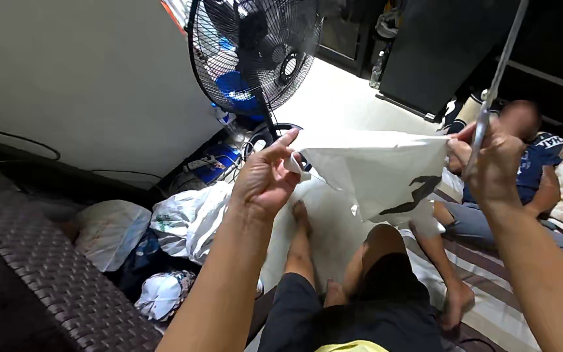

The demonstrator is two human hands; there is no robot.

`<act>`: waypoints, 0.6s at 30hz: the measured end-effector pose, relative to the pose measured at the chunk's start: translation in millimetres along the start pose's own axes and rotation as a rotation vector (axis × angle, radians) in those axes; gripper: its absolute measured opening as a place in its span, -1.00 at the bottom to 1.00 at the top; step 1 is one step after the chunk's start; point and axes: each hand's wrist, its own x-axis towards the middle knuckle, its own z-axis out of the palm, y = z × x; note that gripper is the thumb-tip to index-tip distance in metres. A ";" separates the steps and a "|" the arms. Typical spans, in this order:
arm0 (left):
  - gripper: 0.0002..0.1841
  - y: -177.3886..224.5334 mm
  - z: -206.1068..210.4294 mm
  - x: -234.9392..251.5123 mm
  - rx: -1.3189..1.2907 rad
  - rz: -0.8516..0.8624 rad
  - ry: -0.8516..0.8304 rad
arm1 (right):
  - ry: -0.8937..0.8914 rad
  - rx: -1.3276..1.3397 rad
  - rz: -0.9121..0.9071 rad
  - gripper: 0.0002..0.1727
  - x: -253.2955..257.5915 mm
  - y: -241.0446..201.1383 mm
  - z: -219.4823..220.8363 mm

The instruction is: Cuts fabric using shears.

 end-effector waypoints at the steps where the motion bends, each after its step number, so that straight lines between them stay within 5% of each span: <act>1: -0.61 -5.8 -7.1 -5.7 0.060 0.010 -0.038 | -0.029 0.014 0.004 -0.78 -17.2 -2.2 -7.2; 6: -0.38 -79.0 -79.6 -46.5 0.328 -0.064 -0.295 | -0.090 0.202 0.156 -0.79 -142.1 41.3 -17.7; 13: -0.27 -197.9 -138.7 -124.5 0.567 -0.540 -0.343 | -0.445 -0.038 0.918 -0.79 -277.3 86.6 -8.1; 18: -0.39 -200.1 -135.6 -130.9 0.505 -0.565 -0.415 | -0.292 0.049 0.839 -0.73 -282.5 62.8 -19.4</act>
